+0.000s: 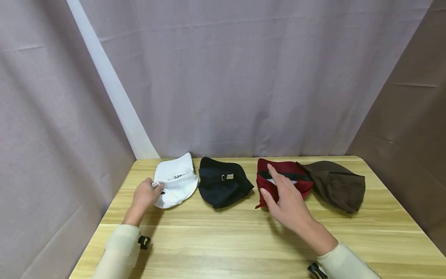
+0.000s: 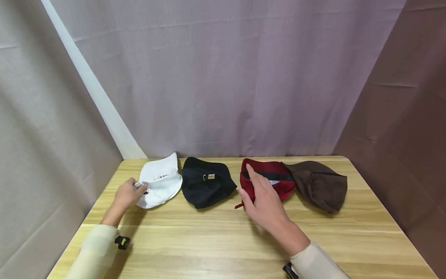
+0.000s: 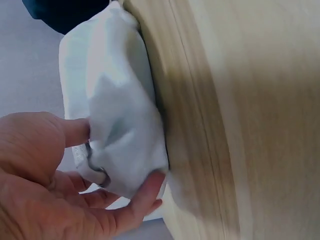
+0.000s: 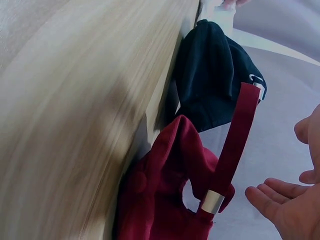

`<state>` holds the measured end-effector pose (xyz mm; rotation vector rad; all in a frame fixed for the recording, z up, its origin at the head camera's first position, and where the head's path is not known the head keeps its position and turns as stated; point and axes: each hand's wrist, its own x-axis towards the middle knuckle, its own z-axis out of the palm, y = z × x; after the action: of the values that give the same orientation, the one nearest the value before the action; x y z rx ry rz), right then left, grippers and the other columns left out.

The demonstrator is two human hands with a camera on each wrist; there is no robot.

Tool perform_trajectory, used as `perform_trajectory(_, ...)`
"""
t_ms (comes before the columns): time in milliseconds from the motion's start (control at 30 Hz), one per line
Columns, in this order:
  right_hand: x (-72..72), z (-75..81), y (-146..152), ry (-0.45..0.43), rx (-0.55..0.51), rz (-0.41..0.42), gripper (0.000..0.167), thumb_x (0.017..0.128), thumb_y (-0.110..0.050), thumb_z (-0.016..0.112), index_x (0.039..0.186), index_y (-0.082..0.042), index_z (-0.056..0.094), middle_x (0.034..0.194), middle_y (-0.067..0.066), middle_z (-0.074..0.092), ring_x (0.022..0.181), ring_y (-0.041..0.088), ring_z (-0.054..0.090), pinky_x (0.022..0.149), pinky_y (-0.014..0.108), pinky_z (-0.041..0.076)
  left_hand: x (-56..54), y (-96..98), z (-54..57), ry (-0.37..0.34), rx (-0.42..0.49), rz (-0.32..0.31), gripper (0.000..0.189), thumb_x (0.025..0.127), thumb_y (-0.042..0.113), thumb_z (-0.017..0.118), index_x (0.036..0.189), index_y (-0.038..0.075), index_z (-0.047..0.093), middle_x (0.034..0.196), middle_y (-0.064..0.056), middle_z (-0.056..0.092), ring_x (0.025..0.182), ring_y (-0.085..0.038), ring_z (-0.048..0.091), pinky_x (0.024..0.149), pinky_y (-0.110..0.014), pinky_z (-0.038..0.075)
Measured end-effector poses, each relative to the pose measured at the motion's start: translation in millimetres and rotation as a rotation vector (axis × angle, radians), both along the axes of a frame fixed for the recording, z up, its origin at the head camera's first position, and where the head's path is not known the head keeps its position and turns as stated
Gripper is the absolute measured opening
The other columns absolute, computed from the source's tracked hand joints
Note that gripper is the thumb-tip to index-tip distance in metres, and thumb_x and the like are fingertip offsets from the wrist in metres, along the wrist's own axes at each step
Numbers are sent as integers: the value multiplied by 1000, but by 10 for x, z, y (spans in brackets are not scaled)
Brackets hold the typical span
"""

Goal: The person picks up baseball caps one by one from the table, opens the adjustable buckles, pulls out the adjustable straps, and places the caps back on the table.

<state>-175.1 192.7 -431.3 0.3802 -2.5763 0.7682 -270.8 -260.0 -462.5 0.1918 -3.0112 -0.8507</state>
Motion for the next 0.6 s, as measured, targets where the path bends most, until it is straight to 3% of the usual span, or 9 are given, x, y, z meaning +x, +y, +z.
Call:
perform_trajectory(200, 6, -3, 48, -4, -4, -9, 79, 102, -28, 70, 170, -21, 29, 158, 18, 56, 143, 41, 54, 117, 64, 43, 3, -37, -27, 25, 20, -17, 38, 107, 34, 61, 103, -3, 59, 93, -21, 64, 85, -33, 60, 71, -40, 47)
perform_trajectory(367, 25, -16, 98, -34, 16, -12, 79, 103, -30, 69, 170, -19, 29, 159, 21, 56, 143, 43, 54, 119, 67, 41, 51, -36, -5, 52, 71, 30, 35, 105, 32, 63, 98, -2, 57, 89, -19, 62, 86, -33, 58, 70, -38, 46)
perform_trajectory(600, 42, -36, 144, -24, 33, 0, 76, 102, -29, 70, 168, -15, 34, 155, 21, 58, 140, 41, 55, 114, 63, 47, 92, 12, 70, 131, 129, 74, 36, 102, 29, 70, 91, -2, 55, 86, -19, 62, 84, -35, 60, 67, -36, 45)
